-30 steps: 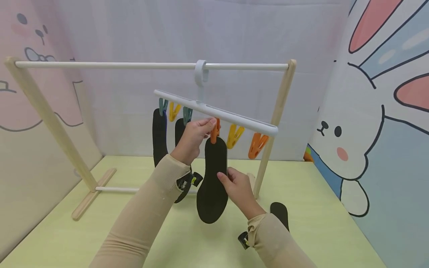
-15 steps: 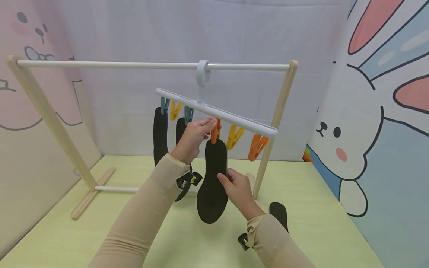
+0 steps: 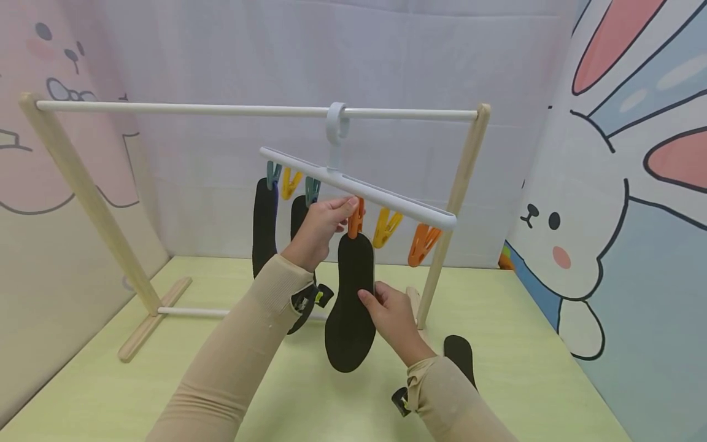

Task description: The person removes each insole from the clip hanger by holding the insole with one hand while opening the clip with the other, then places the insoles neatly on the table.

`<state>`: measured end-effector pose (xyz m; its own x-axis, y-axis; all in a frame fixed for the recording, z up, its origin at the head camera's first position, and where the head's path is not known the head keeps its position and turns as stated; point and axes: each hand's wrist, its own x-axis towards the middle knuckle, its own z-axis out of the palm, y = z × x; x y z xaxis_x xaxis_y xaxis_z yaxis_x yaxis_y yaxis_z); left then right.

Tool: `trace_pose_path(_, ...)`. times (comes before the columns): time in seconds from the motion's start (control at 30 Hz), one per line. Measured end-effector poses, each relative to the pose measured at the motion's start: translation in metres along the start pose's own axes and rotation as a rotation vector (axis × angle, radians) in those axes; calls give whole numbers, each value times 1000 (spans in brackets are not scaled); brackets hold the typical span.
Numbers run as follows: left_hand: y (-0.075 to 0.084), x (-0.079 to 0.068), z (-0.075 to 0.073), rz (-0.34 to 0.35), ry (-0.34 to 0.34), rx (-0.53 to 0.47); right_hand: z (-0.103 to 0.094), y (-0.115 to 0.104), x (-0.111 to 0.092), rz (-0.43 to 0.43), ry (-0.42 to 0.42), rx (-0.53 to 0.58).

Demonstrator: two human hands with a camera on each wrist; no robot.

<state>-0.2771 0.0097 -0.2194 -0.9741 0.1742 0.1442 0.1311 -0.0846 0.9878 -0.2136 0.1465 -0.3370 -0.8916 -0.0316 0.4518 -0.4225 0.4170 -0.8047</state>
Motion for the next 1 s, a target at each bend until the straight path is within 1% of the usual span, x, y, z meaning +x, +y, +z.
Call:
trace_pose_path(0.4,-1,-1,-2,6,-6,7,1,2,-2,-32,-7,8)
trace_pose_path(0.57,-1,-2,-5,24,-6,33,0,3,-2,-25,-13,25)
trace_pose_path(0.63,0,-2,-7,27,-2,36,0,3,-2,-26,-12,11)
trace_pose_path(0.83,0,-3,-10,26,3,18,2,2,-4,-70,-4,-18)
trace_pose_path(1.0,0,-4,-11,7,13,24,4,2,-5,-92,2,-18)
